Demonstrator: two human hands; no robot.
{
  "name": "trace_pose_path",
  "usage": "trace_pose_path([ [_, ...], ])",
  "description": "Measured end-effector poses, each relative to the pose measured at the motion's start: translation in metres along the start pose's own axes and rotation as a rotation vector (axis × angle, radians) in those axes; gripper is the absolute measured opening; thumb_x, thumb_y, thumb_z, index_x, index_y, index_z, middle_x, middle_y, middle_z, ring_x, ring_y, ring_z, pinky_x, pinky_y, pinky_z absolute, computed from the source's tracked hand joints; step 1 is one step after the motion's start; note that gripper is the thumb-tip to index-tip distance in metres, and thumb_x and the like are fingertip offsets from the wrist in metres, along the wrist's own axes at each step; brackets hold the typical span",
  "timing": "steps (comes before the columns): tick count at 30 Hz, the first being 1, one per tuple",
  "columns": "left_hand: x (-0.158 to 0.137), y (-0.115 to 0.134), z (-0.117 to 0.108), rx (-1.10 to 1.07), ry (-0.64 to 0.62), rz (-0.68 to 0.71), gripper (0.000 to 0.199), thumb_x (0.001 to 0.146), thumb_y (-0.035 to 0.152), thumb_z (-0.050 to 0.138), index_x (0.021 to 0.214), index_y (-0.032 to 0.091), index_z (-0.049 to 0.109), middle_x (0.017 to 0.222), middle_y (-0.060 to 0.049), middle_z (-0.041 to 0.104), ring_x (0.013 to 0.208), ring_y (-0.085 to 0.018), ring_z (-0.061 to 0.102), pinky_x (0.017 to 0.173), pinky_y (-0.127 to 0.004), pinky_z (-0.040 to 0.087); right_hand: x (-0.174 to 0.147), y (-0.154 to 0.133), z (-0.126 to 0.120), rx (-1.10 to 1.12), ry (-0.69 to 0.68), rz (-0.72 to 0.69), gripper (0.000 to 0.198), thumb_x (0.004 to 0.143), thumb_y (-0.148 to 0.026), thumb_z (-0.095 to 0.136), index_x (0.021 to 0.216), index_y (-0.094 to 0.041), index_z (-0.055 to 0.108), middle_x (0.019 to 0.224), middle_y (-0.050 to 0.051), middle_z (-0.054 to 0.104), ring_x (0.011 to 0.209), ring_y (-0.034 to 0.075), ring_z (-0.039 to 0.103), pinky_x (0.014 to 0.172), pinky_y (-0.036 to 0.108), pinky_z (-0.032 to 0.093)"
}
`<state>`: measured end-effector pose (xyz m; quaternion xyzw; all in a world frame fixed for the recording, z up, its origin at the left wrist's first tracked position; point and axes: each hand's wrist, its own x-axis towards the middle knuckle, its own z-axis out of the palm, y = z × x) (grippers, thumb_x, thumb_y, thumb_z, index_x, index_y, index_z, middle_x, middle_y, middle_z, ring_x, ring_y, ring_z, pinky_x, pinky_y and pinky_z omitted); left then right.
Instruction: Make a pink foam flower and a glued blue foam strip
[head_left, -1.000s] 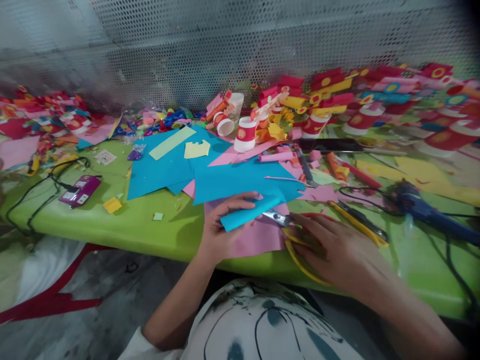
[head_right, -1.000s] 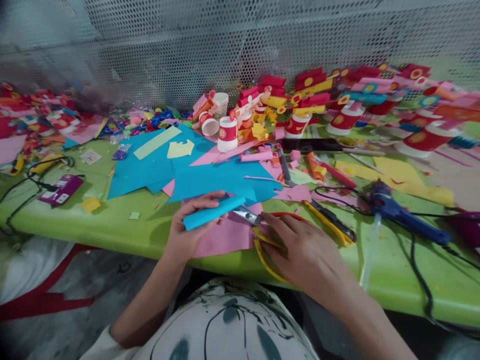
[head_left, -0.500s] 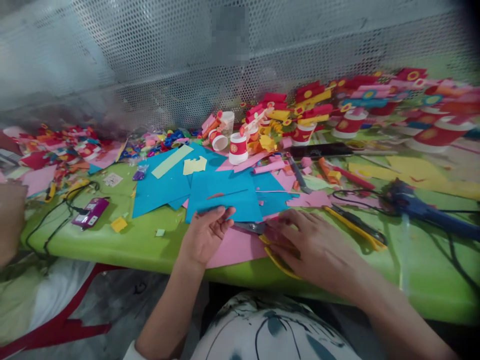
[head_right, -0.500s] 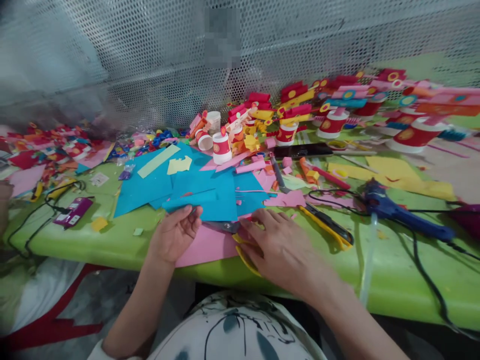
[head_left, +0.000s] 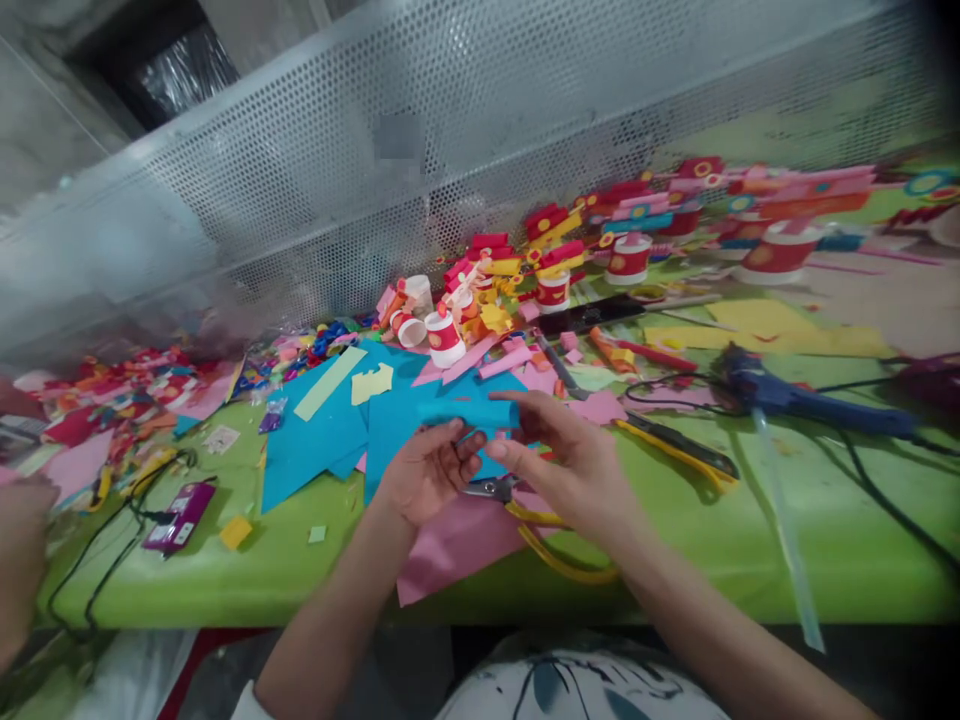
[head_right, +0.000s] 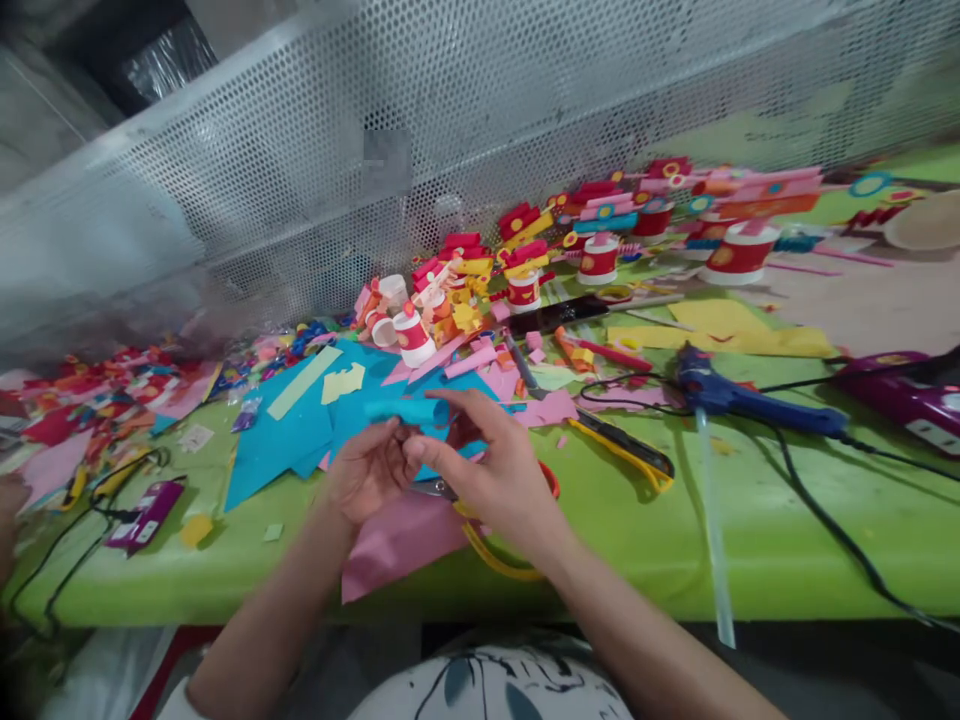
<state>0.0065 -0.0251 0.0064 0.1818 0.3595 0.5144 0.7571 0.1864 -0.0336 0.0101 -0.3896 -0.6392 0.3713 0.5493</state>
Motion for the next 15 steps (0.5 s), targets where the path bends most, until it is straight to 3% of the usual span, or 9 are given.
trace_pose_path([
  [4,0.011,-0.005,0.007,0.030,-0.053,0.017,0.014,0.074,0.014,0.081,0.082,0.016,0.070,0.078,-0.001,0.077,0.075,-0.014,0.076,0.063,-0.019,0.060,0.006,0.009,0.003,0.128,0.082,0.054,0.031,0.088,-0.045,0.071,0.108,-0.021,0.071,0.088,0.003,0.072,0.075,0.018,0.066,0.070,0.033,0.057],
  [8,0.015,-0.010,0.021,-0.002,-0.077,0.071,0.034,0.074,0.032,0.087,0.102,0.020,0.072,0.085,0.001,0.076,0.074,-0.012,0.073,0.064,-0.020,0.059,0.006,0.017,0.000,0.235,0.115,0.141,0.030,0.086,-0.045,0.074,0.106,-0.023,0.072,0.089,0.002,0.072,0.074,0.017,0.066,0.068,0.031,0.057],
  [15,0.029,-0.015,0.032,0.083,0.112,0.239,0.036,0.075,0.045,0.085,0.092,0.017,0.071,0.068,0.003,0.066,0.059,-0.008,0.061,0.054,-0.018,0.050,0.009,0.020,-0.004,0.463,0.129,0.439,0.032,0.074,-0.047,0.084,0.088,-0.022,0.071,0.069,-0.003,0.064,0.057,0.012,0.060,0.052,0.024,0.056],
])
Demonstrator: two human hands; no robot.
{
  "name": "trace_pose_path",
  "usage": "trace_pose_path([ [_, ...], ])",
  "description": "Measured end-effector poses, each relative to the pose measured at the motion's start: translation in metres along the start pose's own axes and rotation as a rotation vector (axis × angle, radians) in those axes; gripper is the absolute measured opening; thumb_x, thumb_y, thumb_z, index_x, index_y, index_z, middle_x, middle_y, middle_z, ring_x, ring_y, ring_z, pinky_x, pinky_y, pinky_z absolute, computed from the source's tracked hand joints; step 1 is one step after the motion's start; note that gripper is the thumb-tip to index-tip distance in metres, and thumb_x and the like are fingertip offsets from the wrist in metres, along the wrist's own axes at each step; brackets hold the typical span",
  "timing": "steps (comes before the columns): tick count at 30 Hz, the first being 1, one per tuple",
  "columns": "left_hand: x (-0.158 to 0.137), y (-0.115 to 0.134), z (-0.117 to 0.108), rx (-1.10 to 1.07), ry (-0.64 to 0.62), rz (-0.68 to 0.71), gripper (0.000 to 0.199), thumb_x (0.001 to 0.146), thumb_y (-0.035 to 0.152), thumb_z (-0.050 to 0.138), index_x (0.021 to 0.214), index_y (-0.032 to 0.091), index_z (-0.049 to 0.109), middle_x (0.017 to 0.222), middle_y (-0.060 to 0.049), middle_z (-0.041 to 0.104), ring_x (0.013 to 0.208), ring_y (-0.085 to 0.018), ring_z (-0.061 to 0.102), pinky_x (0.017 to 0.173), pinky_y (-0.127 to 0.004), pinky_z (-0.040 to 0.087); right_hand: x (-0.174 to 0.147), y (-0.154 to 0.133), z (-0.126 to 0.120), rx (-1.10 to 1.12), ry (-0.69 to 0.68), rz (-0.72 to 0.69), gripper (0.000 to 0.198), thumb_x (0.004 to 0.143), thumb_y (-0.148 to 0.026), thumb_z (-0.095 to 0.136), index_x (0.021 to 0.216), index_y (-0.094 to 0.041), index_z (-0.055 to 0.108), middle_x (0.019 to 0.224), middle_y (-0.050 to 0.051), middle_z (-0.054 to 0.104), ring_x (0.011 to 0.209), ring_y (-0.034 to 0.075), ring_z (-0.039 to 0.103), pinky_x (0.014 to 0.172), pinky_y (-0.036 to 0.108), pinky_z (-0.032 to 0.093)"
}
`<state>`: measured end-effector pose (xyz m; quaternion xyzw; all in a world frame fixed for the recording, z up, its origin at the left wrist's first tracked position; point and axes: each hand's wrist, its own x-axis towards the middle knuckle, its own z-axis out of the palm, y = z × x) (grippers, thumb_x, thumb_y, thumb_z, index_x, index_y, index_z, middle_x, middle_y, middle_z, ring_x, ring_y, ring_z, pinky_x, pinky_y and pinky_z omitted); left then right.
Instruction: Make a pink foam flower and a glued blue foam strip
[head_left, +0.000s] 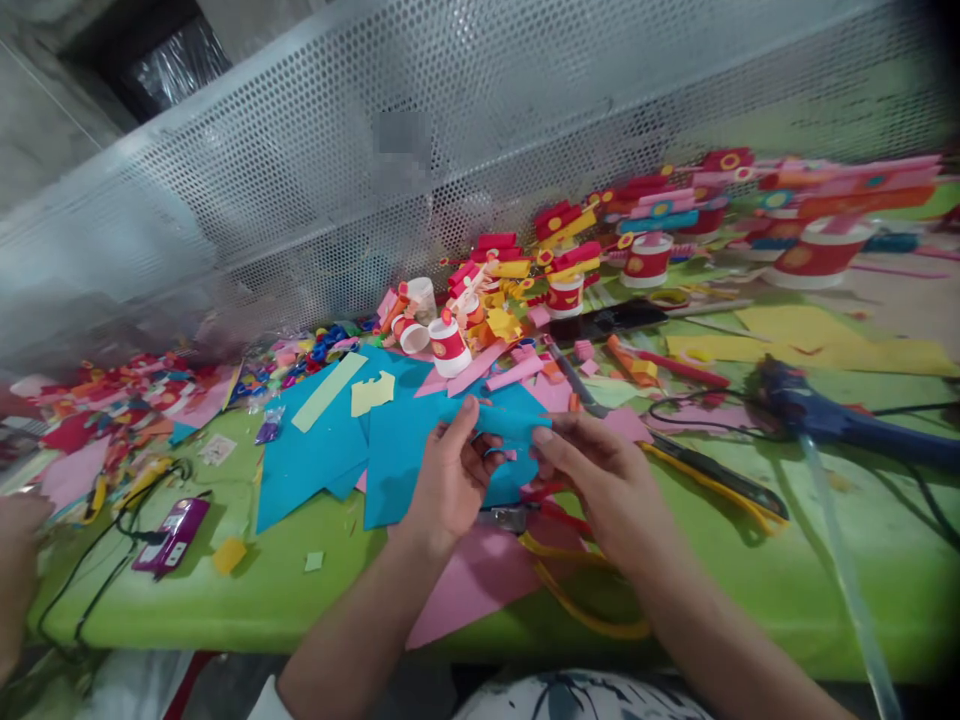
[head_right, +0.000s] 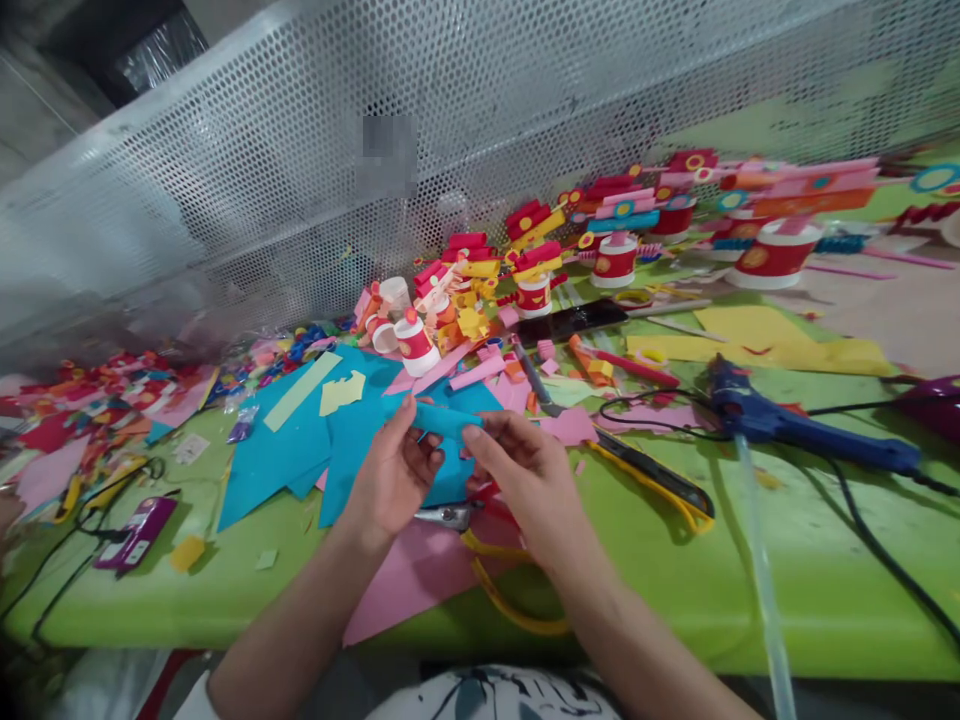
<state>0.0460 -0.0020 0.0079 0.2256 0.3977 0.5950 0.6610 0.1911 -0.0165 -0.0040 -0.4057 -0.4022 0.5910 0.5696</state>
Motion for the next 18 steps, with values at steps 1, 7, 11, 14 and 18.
trace_pose_path([
  [1,0.001,-0.002,-0.002,0.047,0.012,0.042,0.036,0.076,0.047,0.084,0.089,0.016,0.071,0.064,0.003,0.064,0.057,-0.008,0.060,0.053,-0.019,0.049,0.001,0.000,0.000,0.033,-0.012,0.044,0.034,0.074,-0.048,0.084,0.092,-0.021,0.072,0.069,-0.003,0.064,0.057,0.012,0.060,0.051,0.025,0.057],
  [7,-0.003,-0.007,-0.010,0.232,0.023,0.162,0.044,0.082,0.056,0.075,0.089,0.012,0.074,0.061,-0.001,0.066,0.054,-0.012,0.059,0.053,-0.023,0.046,0.004,0.006,0.002,0.061,-0.114,0.168,0.042,0.072,-0.047,0.087,0.104,-0.023,0.073,0.075,-0.002,0.070,0.061,0.012,0.065,0.056,0.024,0.061],
  [11,-0.007,-0.002,-0.010,0.109,-0.097,0.073,0.064,0.089,0.071,0.056,0.106,0.011,0.075,0.084,-0.011,0.076,0.064,-0.016,0.066,0.055,-0.026,0.050,0.005,0.012,-0.002,0.159,-0.121,0.216,0.034,0.074,-0.044,0.088,0.098,-0.025,0.074,0.067,-0.003,0.069,0.056,0.011,0.065,0.054,0.022,0.061],
  [14,-0.008,0.000,-0.015,0.143,-0.221,0.146,0.048,0.081,0.051,0.078,0.117,0.019,0.073,0.112,-0.010,0.076,0.072,-0.014,0.068,0.060,-0.025,0.053,0.005,0.014,-0.004,0.228,-0.132,0.230,0.029,0.074,-0.042,0.088,0.094,-0.025,0.075,0.069,-0.003,0.070,0.057,0.010,0.066,0.055,0.021,0.062],
  [18,-0.006,-0.003,-0.022,0.268,-0.259,0.215,0.039,0.078,0.028,0.085,0.115,0.022,0.074,0.115,-0.007,0.077,0.075,-0.012,0.069,0.067,-0.024,0.056,0.007,0.013,-0.002,0.285,-0.164,0.259,0.029,0.072,-0.042,0.089,0.089,-0.023,0.076,0.065,-0.003,0.070,0.056,0.011,0.067,0.053,0.022,0.062],
])
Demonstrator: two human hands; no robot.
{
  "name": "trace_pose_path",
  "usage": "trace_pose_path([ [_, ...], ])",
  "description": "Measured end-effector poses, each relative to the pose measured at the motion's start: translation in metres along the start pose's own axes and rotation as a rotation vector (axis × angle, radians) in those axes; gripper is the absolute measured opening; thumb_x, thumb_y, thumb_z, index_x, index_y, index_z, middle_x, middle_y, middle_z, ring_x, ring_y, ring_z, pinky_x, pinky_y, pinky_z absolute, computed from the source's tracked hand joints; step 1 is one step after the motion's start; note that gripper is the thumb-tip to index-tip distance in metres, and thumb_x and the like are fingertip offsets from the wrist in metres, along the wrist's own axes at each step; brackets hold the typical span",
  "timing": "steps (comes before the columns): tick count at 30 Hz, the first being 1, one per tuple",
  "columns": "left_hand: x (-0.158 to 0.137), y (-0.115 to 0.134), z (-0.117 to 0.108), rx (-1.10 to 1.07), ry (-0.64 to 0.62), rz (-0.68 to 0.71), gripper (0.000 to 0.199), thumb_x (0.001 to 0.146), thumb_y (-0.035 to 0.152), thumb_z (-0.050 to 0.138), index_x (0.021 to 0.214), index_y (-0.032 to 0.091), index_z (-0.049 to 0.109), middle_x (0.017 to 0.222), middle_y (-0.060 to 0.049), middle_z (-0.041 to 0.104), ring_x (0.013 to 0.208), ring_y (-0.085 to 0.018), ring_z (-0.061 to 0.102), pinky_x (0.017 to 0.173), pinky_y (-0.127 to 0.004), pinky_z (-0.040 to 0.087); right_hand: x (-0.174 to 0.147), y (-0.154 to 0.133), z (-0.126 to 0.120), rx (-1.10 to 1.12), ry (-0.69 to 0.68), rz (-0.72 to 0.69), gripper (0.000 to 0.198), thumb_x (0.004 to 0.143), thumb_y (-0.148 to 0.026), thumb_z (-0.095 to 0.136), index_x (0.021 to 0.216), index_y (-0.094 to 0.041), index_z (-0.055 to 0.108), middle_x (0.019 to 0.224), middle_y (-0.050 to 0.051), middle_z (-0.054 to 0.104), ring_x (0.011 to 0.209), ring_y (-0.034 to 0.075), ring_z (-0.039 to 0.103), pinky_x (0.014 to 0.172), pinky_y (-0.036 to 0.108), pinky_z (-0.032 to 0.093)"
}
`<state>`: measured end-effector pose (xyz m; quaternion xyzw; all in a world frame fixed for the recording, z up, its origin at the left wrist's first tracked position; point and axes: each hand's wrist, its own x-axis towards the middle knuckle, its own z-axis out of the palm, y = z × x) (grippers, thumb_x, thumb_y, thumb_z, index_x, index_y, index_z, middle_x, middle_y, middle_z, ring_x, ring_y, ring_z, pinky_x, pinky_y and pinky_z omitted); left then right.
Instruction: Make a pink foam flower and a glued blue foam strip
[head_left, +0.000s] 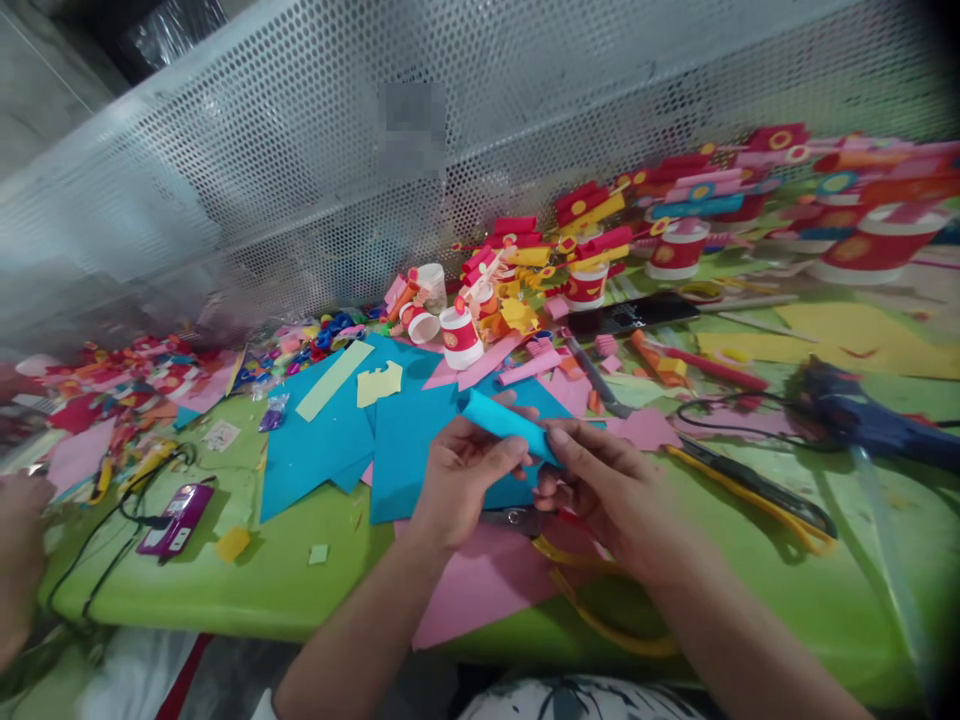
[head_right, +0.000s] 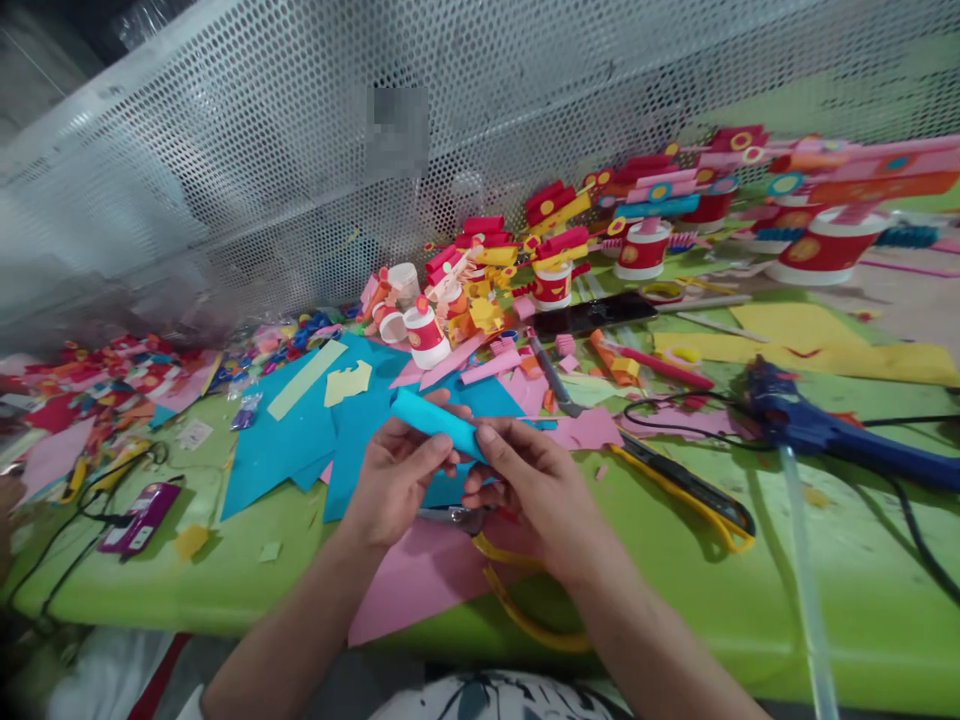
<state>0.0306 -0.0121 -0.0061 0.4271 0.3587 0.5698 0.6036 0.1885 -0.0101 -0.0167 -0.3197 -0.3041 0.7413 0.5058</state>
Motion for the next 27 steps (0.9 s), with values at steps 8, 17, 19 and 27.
trace_pose_path([
  [8,0.000,0.006,-0.003,0.100,0.018,0.098,0.026,0.081,0.031,0.083,0.104,0.021,0.074,0.100,-0.005,0.077,0.062,-0.008,0.063,0.052,-0.020,0.051,-0.003,-0.002,0.003,0.078,-0.011,0.164,0.032,0.069,-0.044,0.091,0.075,-0.018,0.072,0.051,-0.002,0.063,0.043,0.012,0.065,0.044,0.018,0.054],
  [17,0.003,0.008,-0.004,0.029,0.085,0.091,0.025,0.080,0.029,0.083,0.100,0.019,0.071,0.099,-0.005,0.076,0.061,-0.008,0.062,0.053,-0.020,0.053,-0.006,-0.005,0.007,0.038,0.029,0.077,0.046,0.065,-0.044,0.093,0.102,-0.023,0.075,0.060,-0.005,0.063,0.048,0.010,0.058,0.049,0.026,0.061],
  [19,0.004,0.008,-0.004,-0.029,0.097,0.045,0.025,0.081,0.031,0.082,0.101,0.019,0.071,0.100,-0.005,0.077,0.061,-0.007,0.062,0.054,-0.019,0.053,-0.007,-0.006,0.007,0.007,0.048,0.072,0.050,0.062,-0.038,0.095,0.106,-0.024,0.074,0.061,-0.006,0.063,0.050,0.009,0.058,0.051,0.025,0.061],
  [27,0.002,0.002,-0.004,0.019,-0.008,-0.029,0.049,0.075,0.025,0.087,0.122,0.023,0.070,0.118,-0.007,0.076,0.076,-0.012,0.069,0.063,-0.023,0.056,-0.005,-0.003,0.003,-0.010,0.033,0.025,0.033,0.067,-0.044,0.092,0.076,-0.020,0.073,0.057,-0.004,0.062,0.046,0.008,0.055,0.046,0.020,0.057],
])
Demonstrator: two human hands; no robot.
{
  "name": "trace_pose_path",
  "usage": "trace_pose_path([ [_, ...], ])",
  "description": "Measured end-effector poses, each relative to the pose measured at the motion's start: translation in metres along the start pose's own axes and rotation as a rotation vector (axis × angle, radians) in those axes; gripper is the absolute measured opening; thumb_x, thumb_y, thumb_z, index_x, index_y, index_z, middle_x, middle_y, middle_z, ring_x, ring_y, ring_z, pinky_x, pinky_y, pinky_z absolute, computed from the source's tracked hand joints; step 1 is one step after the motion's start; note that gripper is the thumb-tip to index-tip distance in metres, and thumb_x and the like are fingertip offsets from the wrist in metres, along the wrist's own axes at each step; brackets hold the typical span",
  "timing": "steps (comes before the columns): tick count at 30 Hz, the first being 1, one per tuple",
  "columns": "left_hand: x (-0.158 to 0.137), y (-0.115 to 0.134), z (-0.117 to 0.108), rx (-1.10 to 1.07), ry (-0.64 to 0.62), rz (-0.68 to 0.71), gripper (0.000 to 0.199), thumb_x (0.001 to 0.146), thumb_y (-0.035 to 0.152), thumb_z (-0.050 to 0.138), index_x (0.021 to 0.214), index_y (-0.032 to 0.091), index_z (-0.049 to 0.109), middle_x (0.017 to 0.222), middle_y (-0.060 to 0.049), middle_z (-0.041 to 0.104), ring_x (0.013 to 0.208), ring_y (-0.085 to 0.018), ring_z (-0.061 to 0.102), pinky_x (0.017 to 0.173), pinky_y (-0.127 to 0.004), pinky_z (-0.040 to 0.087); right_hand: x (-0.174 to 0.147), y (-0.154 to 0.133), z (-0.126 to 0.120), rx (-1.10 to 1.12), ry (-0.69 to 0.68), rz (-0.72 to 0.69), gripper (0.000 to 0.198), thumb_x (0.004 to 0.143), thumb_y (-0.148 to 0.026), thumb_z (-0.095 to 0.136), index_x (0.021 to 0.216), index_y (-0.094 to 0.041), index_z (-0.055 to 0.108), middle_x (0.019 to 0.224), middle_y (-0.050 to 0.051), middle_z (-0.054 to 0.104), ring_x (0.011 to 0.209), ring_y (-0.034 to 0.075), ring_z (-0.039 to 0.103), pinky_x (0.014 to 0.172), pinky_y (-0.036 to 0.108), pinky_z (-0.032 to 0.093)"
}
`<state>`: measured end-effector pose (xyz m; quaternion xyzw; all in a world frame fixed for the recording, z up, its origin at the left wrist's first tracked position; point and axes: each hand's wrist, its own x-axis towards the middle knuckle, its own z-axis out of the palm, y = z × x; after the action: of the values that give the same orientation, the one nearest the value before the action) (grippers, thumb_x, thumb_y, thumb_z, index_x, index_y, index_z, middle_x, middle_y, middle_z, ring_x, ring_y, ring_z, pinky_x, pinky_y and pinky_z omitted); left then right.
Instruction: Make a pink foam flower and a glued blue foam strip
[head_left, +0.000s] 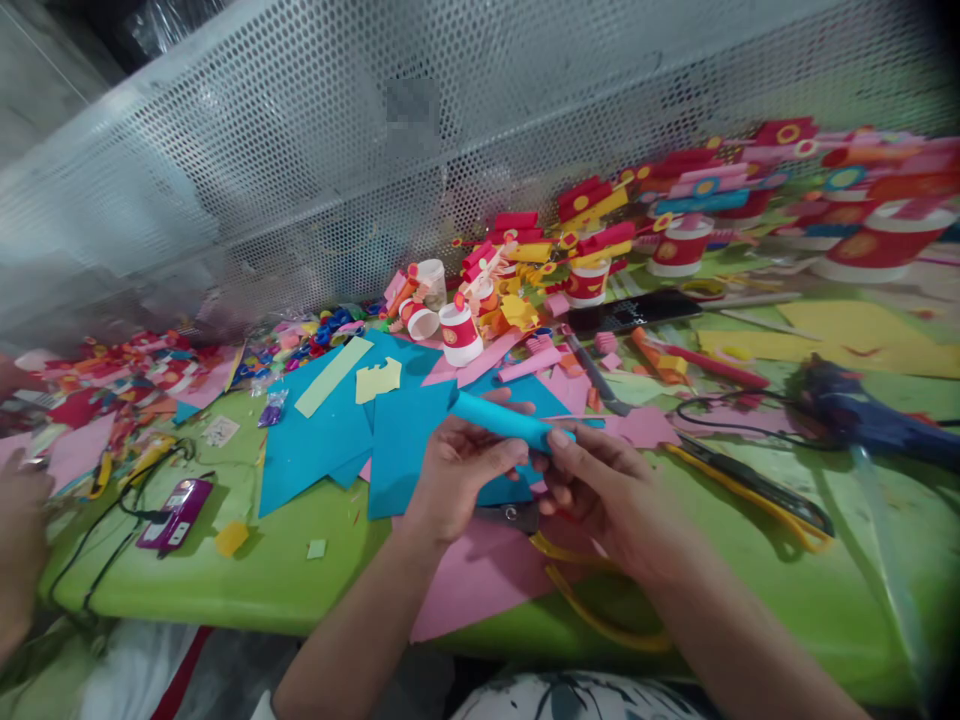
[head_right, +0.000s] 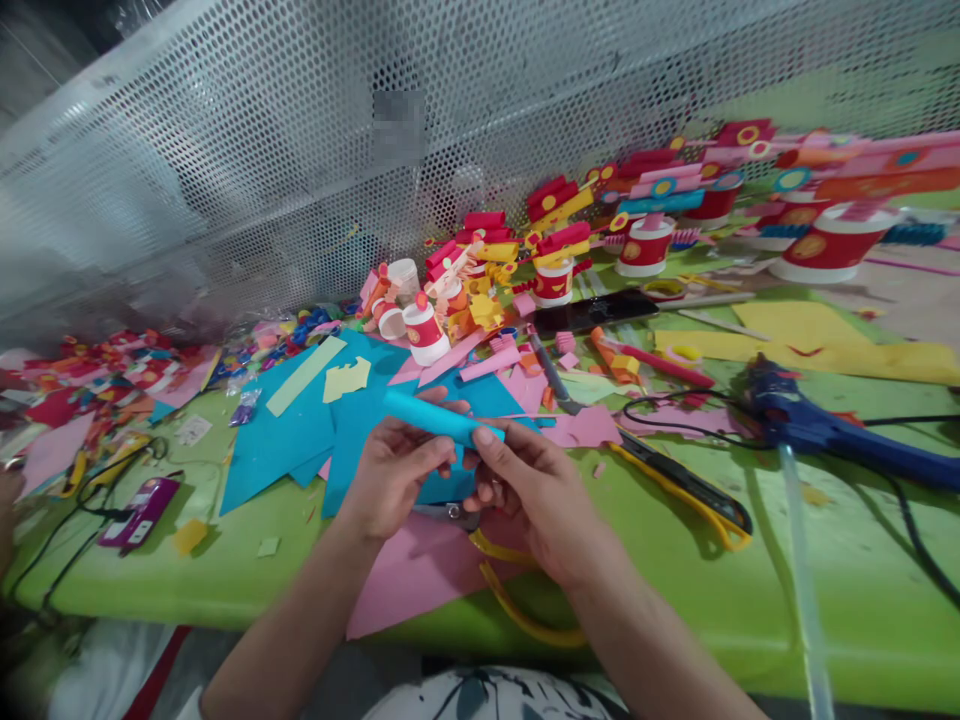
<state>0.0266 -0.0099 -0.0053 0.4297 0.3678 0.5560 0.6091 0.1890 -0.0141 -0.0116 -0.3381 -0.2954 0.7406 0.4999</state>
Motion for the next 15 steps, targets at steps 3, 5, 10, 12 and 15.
trace_pose_path([
  [3,-0.0002,-0.0028,0.0006,0.023,0.012,0.018,0.047,0.079,0.027,0.084,0.123,0.023,0.069,0.116,-0.007,0.077,0.075,-0.012,0.070,0.062,-0.024,0.055,0.0015,-0.0003,0.0001,0.037,0.005,0.038,0.041,0.071,-0.058,0.085,0.081,-0.020,0.074,0.062,-0.001,0.066,0.047,0.010,0.057,0.048,0.022,0.058],
  [5,0.0006,-0.0030,0.0004,0.010,0.040,0.024,0.045,0.079,0.028,0.084,0.121,0.023,0.070,0.113,-0.007,0.077,0.071,-0.011,0.069,0.060,-0.023,0.054,0.0032,-0.0008,0.0000,0.083,0.031,0.073,0.051,0.071,-0.067,0.080,0.093,-0.021,0.076,0.065,0.000,0.067,0.051,0.012,0.060,0.049,0.025,0.060],
  [10,0.0023,-0.0031,-0.0004,0.001,0.090,0.011,0.035,0.076,0.030,0.086,0.108,0.019,0.073,0.097,-0.004,0.077,0.070,-0.012,0.069,0.059,-0.022,0.053,0.0027,-0.0018,-0.0004,0.063,0.073,0.045,0.050,0.073,-0.061,0.082,0.108,-0.026,0.075,0.091,0.003,0.076,0.069,0.016,0.071,0.059,0.025,0.062],
  [12,0.0023,-0.0040,-0.0002,0.014,0.112,0.011,0.037,0.074,0.031,0.087,0.107,0.018,0.073,0.091,-0.003,0.076,0.071,-0.013,0.068,0.060,-0.023,0.054,0.0004,-0.0019,-0.0001,-0.007,0.088,0.010,0.044,0.070,-0.049,0.088,0.107,-0.028,0.075,0.090,0.001,0.076,0.066,0.015,0.072,0.058,0.025,0.061],
  [15,0.0014,-0.0051,0.0007,0.043,0.141,0.027,0.042,0.072,0.032,0.089,0.108,0.018,0.073,0.086,-0.002,0.075,0.069,-0.012,0.066,0.061,-0.024,0.053,-0.0017,-0.0022,0.0010,-0.076,0.090,-0.041,0.038,0.063,-0.036,0.095,0.094,-0.026,0.076,0.081,-0.001,0.075,0.063,0.014,0.070,0.058,0.023,0.059],
])
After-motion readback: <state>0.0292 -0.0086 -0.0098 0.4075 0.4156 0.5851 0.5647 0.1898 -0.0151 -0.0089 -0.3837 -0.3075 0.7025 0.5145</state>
